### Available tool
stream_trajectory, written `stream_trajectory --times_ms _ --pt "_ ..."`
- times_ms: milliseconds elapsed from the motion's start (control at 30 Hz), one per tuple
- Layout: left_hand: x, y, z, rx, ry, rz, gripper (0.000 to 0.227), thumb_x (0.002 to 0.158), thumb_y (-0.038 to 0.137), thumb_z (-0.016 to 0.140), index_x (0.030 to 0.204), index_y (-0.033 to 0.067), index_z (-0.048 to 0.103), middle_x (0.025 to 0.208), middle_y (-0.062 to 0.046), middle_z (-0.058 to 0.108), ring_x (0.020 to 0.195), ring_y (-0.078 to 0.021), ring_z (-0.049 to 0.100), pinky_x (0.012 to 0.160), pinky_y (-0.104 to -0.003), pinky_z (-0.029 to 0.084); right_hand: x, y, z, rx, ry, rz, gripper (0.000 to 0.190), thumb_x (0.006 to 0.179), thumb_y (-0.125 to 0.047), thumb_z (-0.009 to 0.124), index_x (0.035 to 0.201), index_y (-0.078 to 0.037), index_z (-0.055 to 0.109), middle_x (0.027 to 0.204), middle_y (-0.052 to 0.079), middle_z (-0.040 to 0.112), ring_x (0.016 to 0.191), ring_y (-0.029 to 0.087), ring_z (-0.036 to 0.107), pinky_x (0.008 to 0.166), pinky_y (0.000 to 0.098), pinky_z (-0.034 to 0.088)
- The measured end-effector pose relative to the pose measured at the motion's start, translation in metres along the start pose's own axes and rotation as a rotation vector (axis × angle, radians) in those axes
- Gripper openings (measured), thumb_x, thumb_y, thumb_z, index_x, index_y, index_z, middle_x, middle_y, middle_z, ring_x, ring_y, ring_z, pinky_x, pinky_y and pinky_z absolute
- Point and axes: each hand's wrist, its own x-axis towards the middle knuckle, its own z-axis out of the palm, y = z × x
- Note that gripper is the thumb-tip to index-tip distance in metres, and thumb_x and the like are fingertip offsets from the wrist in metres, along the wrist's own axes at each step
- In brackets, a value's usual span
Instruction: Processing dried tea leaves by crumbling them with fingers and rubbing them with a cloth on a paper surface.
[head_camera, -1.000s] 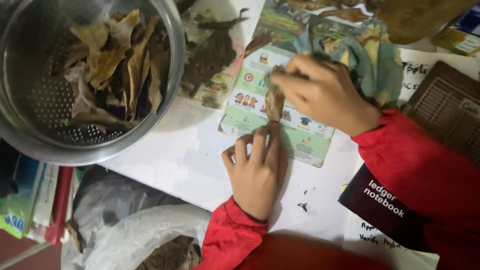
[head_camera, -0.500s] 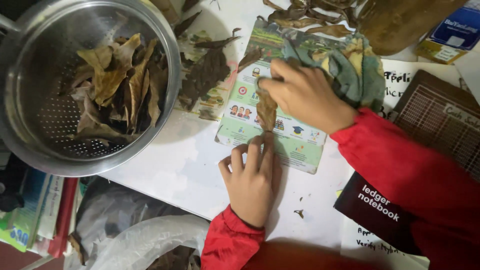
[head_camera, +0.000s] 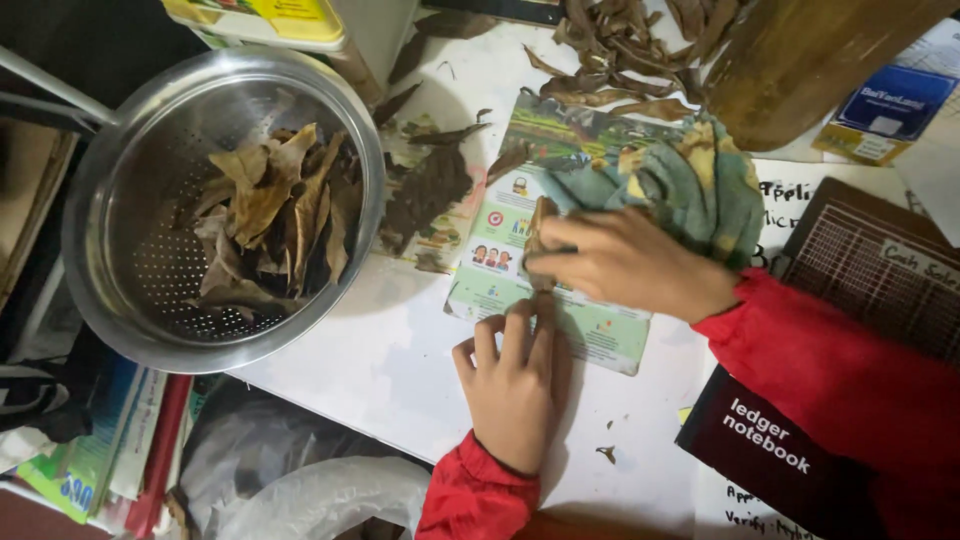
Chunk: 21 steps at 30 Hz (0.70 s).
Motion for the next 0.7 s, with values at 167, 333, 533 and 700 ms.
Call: stream_trajectory --times_ms 167,333,533,700 --pt "0.003 0.001 0.000 0.033 -0.029 -0.002 0.025 0.094 0.023 0.063 0.115 0.0123 0.070 0.114 -0.003 0.064 0.085 -0.0277 0.053 0.067 -0.043 0.038 0.002 0.016 0.017 0.009 -0.107 0.181 0.026 0.088 0.006 0.070 0.110 -0.006 0.076 0.104 0.011 0.061 0.071 0.022 0.068 0.054 0.0327 0.066" --pt "0.002 -0.004 0.023 -0.003 0.055 -0.015 0.014 0.095 0.019 0.064 0.082 0.0157 0.061 0.088 -0.001 0.056 0.083 -0.0236 0.055 0.068 -0.035 0.040 -0.012 0.040 0.056 -0.122 0.232 0.475 0.012 0.103 -0.025 0.065 0.096 -0.026 0.075 0.095 -0.003 0.060 0.064 0.029 0.070 0.060 0.0447 0.059" --pt "0.002 -0.005 0.029 -0.126 0.080 -0.124 0.012 0.083 0.010 0.068 0.078 0.0102 0.057 0.080 -0.007 0.058 0.070 -0.0277 0.061 0.060 -0.035 0.049 -0.013 0.039 0.048 -0.050 0.213 0.502 0.010 0.099 -0.028 0.066 0.104 -0.027 0.073 0.101 0.000 0.065 0.080 0.036 0.073 0.070 0.0496 0.061" --pt "0.008 -0.013 0.009 -0.204 0.087 -0.217 0.013 0.082 0.009 0.070 0.085 0.0145 0.059 0.071 -0.005 0.059 0.063 -0.0278 0.065 0.057 -0.035 0.052 -0.013 0.038 0.052 -0.066 0.230 0.462 0.011 0.101 -0.028 0.065 0.107 -0.027 0.075 0.099 0.001 0.066 0.077 0.035 0.073 0.068 0.0494 0.060"
